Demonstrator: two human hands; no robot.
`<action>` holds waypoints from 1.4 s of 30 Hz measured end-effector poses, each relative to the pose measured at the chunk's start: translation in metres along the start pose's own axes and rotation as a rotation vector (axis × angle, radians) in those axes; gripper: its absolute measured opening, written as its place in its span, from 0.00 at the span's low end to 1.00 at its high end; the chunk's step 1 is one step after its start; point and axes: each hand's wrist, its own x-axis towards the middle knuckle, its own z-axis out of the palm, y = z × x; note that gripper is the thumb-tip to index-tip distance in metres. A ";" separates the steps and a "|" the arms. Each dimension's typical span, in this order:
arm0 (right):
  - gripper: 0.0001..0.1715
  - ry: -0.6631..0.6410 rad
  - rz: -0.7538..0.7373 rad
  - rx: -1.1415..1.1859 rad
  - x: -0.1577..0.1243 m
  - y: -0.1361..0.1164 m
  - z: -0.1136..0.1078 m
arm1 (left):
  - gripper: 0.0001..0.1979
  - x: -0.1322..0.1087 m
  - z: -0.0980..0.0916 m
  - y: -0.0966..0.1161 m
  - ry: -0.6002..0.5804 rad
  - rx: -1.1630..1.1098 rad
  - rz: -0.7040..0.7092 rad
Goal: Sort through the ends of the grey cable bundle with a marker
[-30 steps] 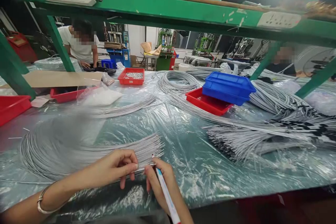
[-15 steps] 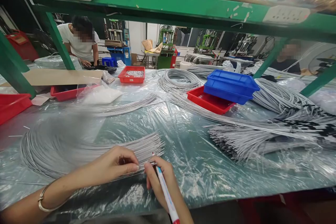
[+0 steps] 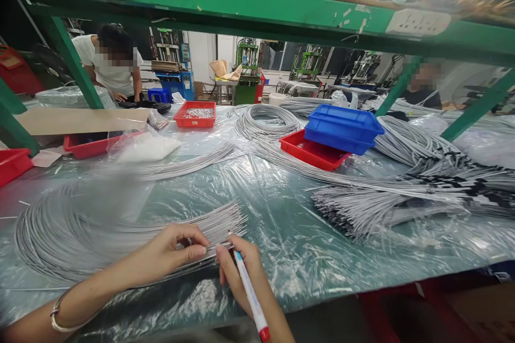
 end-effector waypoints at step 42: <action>0.26 -0.053 -0.041 -0.069 0.002 -0.011 -0.004 | 0.10 -0.003 -0.006 0.009 -0.116 -0.045 -0.060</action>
